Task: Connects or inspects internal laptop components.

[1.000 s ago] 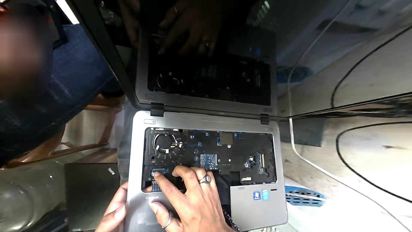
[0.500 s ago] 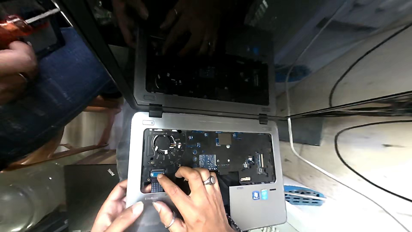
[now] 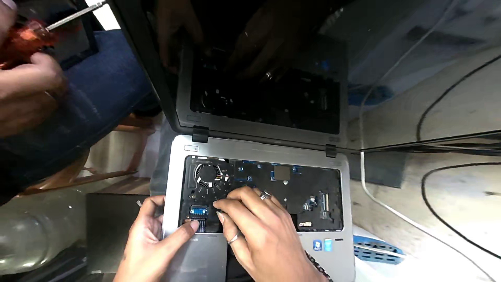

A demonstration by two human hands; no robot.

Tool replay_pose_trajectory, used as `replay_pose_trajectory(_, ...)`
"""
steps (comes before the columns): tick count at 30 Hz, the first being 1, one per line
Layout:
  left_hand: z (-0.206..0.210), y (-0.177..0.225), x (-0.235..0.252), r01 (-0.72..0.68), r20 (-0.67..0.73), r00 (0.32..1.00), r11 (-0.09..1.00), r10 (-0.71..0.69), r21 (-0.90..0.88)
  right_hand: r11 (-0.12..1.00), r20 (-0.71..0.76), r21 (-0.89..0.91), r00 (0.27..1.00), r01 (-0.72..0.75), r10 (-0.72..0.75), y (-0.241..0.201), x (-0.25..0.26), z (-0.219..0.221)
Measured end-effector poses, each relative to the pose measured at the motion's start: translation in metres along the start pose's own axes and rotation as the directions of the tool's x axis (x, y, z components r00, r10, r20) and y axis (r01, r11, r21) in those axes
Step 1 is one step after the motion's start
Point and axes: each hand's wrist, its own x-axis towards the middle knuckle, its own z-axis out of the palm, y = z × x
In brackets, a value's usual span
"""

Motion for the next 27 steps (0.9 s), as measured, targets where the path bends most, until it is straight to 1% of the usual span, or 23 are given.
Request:
replay_pose_trajectory(5,0.001,0.001,0.0,-0.015,-0.01,1.0,1.0,0.015,-0.002,0.999,0.064,0.035,0.997,0.027,-0.03,0.002,0.008,0.004)
replay_pose_trajectory(11,0.002,0.002,0.002,0.008,-0.038,0.999,1.0,-0.009,-0.024,0.989,0.071,0.107,0.992,0.098,-0.106,0.008,0.004,0.009)
replay_pose_trajectory(27,0.003,0.0,0.004,0.018,-0.048,0.999,0.999,-0.02,-0.036,0.972,0.166,0.077,0.958,0.222,-0.232,0.017,0.003,0.002)
